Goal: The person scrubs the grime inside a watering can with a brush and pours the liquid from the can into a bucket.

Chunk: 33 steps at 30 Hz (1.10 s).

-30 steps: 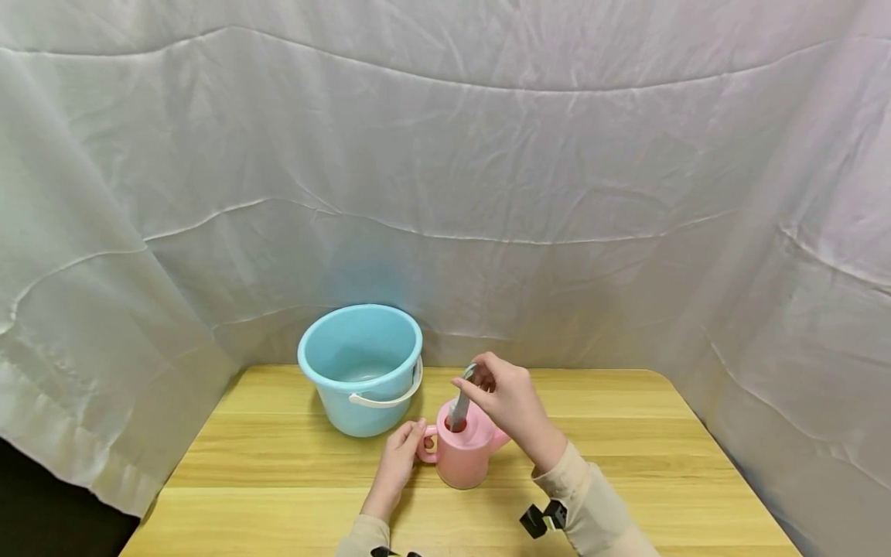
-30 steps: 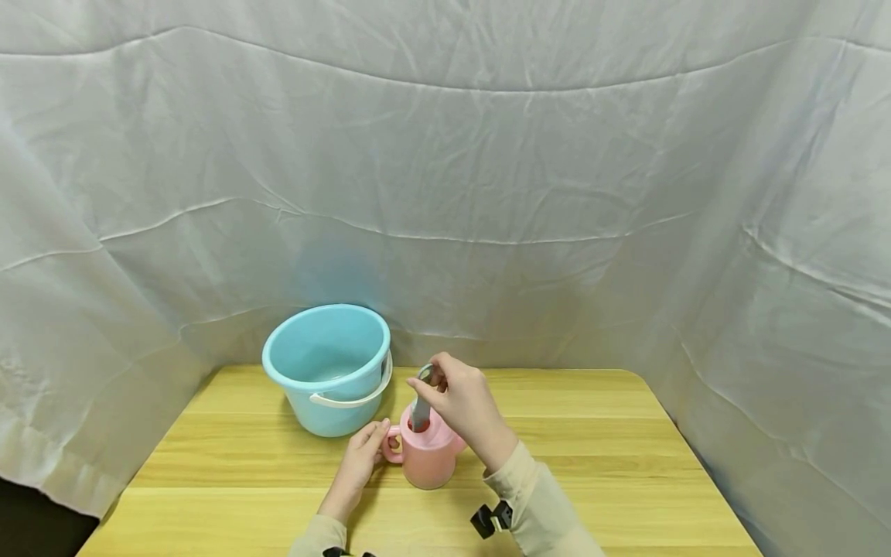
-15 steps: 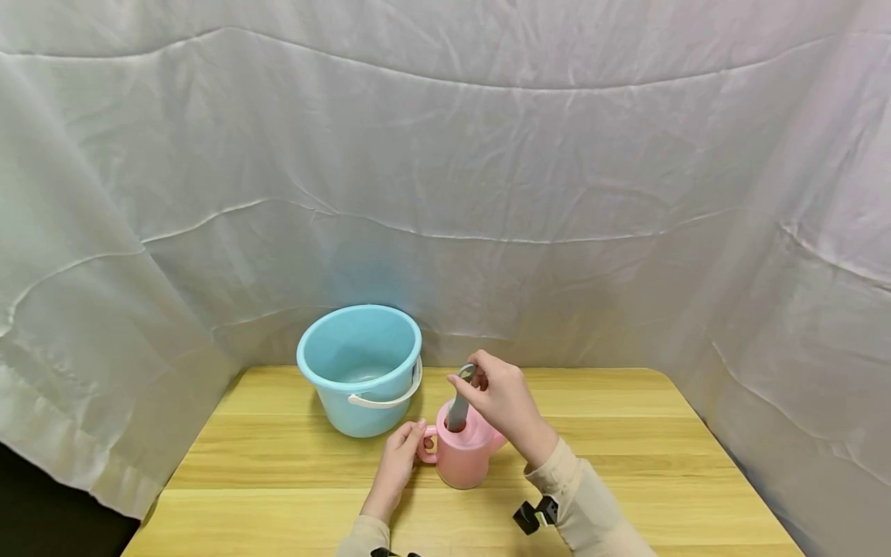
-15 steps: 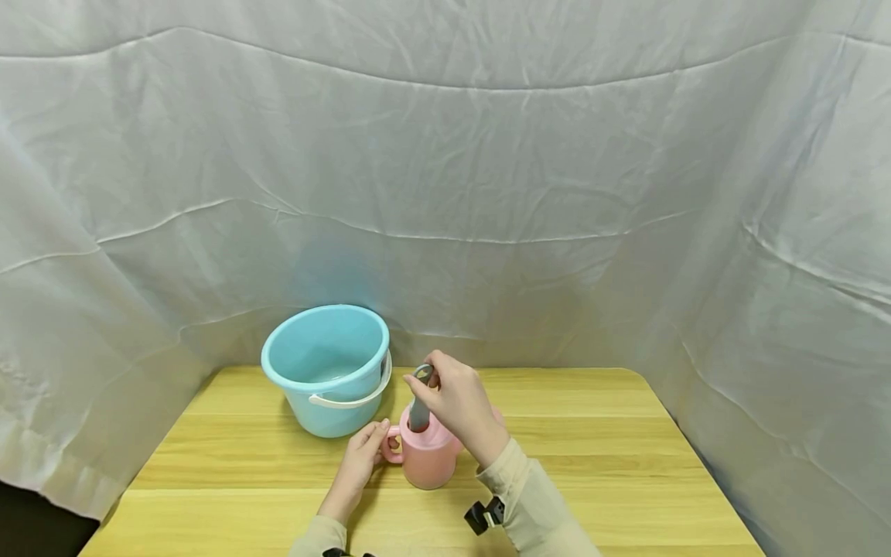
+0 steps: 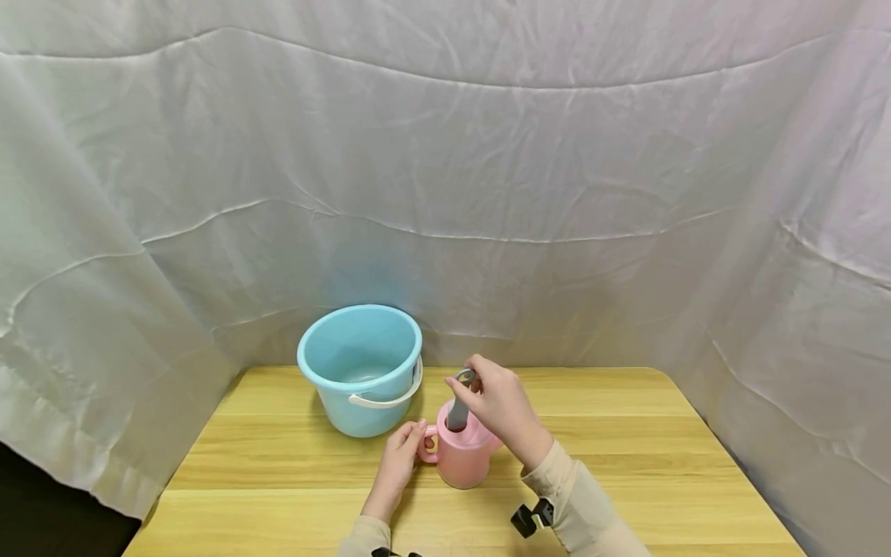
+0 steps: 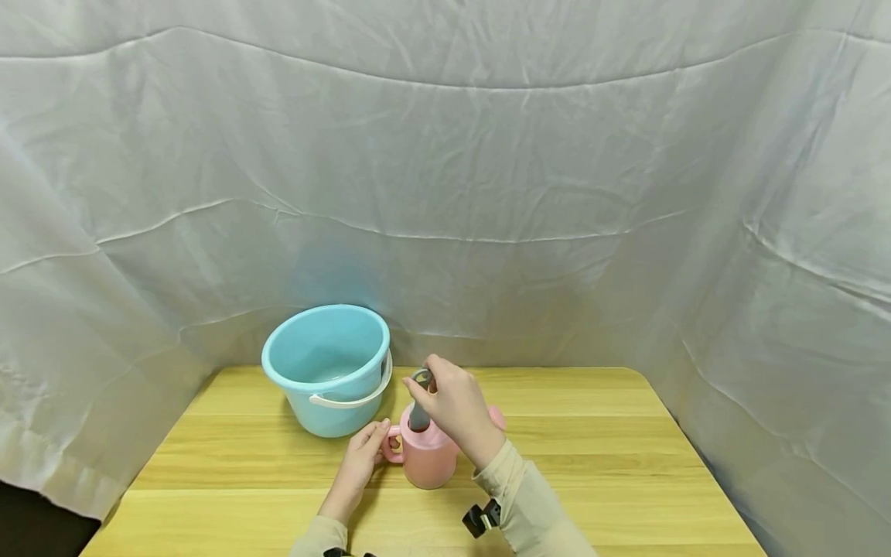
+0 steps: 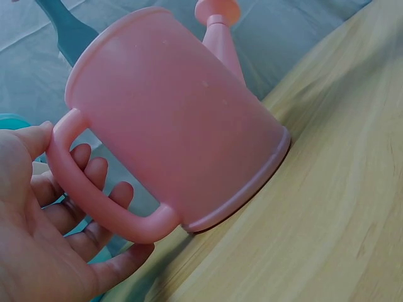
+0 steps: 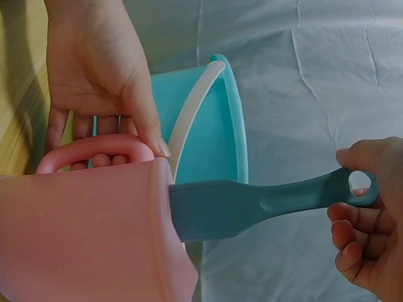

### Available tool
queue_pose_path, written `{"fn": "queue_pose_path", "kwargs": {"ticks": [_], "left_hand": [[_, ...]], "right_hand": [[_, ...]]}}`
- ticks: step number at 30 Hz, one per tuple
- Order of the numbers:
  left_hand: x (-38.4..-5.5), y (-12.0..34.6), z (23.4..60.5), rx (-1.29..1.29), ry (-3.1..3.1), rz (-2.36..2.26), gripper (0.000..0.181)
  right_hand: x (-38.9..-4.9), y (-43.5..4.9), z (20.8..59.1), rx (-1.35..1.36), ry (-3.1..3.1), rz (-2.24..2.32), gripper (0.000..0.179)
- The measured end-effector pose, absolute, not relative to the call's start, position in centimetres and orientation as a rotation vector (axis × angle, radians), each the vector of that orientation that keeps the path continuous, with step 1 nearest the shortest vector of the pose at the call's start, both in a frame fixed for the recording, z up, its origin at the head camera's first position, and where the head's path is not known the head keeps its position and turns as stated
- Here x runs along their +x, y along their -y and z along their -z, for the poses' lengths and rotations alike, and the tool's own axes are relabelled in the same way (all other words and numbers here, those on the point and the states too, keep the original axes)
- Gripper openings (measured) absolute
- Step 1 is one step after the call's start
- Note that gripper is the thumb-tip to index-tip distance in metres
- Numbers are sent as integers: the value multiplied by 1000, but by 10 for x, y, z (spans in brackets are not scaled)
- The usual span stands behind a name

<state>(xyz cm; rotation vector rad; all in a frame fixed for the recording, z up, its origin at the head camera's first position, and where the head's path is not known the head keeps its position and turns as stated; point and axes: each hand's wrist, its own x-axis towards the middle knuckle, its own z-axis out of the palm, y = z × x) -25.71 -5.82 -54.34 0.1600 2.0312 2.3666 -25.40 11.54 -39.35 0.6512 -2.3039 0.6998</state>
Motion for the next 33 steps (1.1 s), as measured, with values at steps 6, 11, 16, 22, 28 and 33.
{"fn": "queue_pose_path", "kwargs": {"ticks": [6,11,16,22,28,33], "left_hand": [[-257,58,543,156,-2038,-2358,49],[-257,59,543,159,-2044,-2357,49],[-256,59,543,155,-2039,-2357,49],[-256,58,542,153,-2030,-2360,48],[-256,58,542,159,-2035,-2361,49],[-255,58,542,161,-2035,-2360,52]], "right_hand": [[-255,-115,399,645,2310,-685,23],[-257,-114,405,646,2299,-661,26],[-258,-113,409,630,2332,-661,27],[-259,-112,416,628,2345,-655,28],[-261,-112,424,636,2356,-649,27],[-262,-112,428,619,2397,-622,27]]}}
